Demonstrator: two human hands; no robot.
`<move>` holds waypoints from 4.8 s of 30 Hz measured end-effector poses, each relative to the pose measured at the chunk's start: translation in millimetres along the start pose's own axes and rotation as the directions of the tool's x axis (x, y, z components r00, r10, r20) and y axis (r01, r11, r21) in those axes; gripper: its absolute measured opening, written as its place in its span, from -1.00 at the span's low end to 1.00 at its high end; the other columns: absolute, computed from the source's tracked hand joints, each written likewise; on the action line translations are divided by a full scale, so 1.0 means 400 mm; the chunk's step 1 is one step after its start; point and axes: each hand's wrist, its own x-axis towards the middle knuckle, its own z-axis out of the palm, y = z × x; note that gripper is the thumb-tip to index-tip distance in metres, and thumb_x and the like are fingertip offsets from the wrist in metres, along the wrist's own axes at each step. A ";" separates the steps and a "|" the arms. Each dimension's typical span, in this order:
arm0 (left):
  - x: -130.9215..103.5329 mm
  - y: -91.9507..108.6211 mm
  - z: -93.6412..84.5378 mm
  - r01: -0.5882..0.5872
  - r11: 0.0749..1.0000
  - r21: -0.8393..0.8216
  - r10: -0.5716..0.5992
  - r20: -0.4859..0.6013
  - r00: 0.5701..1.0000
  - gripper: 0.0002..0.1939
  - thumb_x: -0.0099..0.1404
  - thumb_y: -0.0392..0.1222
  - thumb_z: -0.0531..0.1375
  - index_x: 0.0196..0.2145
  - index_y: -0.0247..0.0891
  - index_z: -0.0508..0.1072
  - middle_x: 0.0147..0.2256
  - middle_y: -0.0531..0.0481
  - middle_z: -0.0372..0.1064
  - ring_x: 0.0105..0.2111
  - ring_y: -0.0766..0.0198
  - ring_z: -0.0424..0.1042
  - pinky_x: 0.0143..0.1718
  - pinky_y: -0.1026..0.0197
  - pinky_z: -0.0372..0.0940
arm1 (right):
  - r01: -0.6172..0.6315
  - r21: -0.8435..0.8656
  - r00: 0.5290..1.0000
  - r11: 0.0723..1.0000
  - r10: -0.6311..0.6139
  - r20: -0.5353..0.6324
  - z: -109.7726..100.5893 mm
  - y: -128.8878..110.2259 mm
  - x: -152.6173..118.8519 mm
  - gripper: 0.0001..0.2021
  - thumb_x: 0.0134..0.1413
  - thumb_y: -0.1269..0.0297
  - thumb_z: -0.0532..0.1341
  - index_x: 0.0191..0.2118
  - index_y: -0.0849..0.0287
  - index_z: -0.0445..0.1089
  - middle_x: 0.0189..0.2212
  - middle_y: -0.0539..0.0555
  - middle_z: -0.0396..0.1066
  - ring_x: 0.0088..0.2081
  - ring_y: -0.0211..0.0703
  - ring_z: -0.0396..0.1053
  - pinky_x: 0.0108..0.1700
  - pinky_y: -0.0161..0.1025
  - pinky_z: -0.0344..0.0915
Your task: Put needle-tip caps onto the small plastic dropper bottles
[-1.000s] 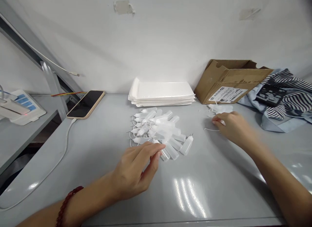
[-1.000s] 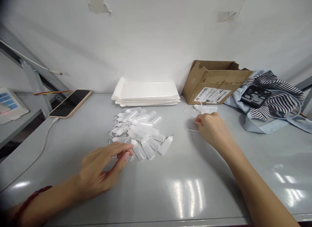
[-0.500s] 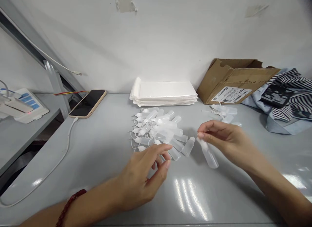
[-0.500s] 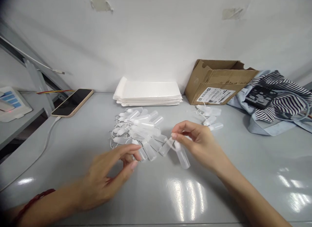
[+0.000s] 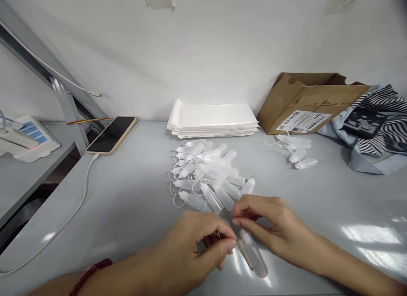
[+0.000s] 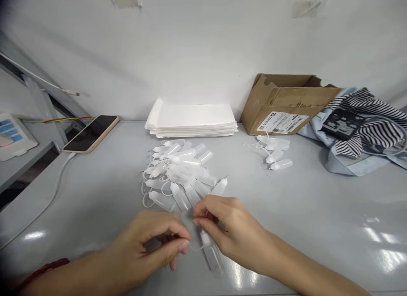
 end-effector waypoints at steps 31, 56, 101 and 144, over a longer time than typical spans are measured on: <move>0.019 -0.014 -0.036 -0.043 0.966 -0.257 -0.035 -0.292 0.956 -0.93 0.22 -0.27 0.20 -0.37 -0.22 0.51 -0.49 0.06 0.39 -0.51 0.38 0.39 -0.54 0.39 0.38 | -0.339 0.424 0.935 0.840 0.253 0.248 -0.042 -0.008 0.020 -0.55 -0.09 0.18 0.33 -0.06 0.12 0.26 -0.42 -0.06 0.36 -0.39 -0.28 0.29 -0.31 -0.29 0.20; 0.022 -0.016 -0.048 0.116 0.930 -0.349 -0.156 -0.087 0.984 -0.90 0.23 -0.23 0.20 -0.38 -0.25 0.52 -0.50 0.06 0.41 -0.45 0.36 0.37 -0.45 0.36 0.28 | -0.277 0.517 0.961 0.810 0.219 0.172 -0.018 -0.019 0.007 -0.75 0.11 0.13 0.21 -0.15 0.17 0.38 -0.53 -0.09 0.28 -0.55 -0.42 0.07 -0.51 -0.39 0.01; 0.021 -0.036 -0.028 0.012 0.887 -0.462 -0.077 -0.121 0.990 -0.87 0.25 -0.22 0.21 -0.30 -0.16 0.58 -0.42 0.04 0.35 -0.46 0.41 0.30 -0.44 0.34 0.24 | -0.268 0.755 0.957 0.599 0.077 0.279 0.005 0.000 0.003 -0.78 0.20 0.19 0.14 -0.10 0.14 0.17 -0.46 -0.06 0.24 -0.45 -0.36 0.21 -0.50 -0.39 0.06; 0.013 -0.021 -0.006 -0.276 0.960 0.053 0.278 -0.319 0.906 -0.77 0.20 -0.44 0.15 -0.33 -0.22 0.57 -0.51 0.03 0.34 -0.54 0.40 0.30 -0.56 0.37 0.20 | -0.254 0.764 0.966 0.593 0.113 0.233 0.018 -0.007 -0.004 -0.79 0.18 0.20 0.17 -0.15 0.13 0.17 -0.49 -0.08 0.28 -0.49 -0.41 0.15 -0.54 -0.43 0.02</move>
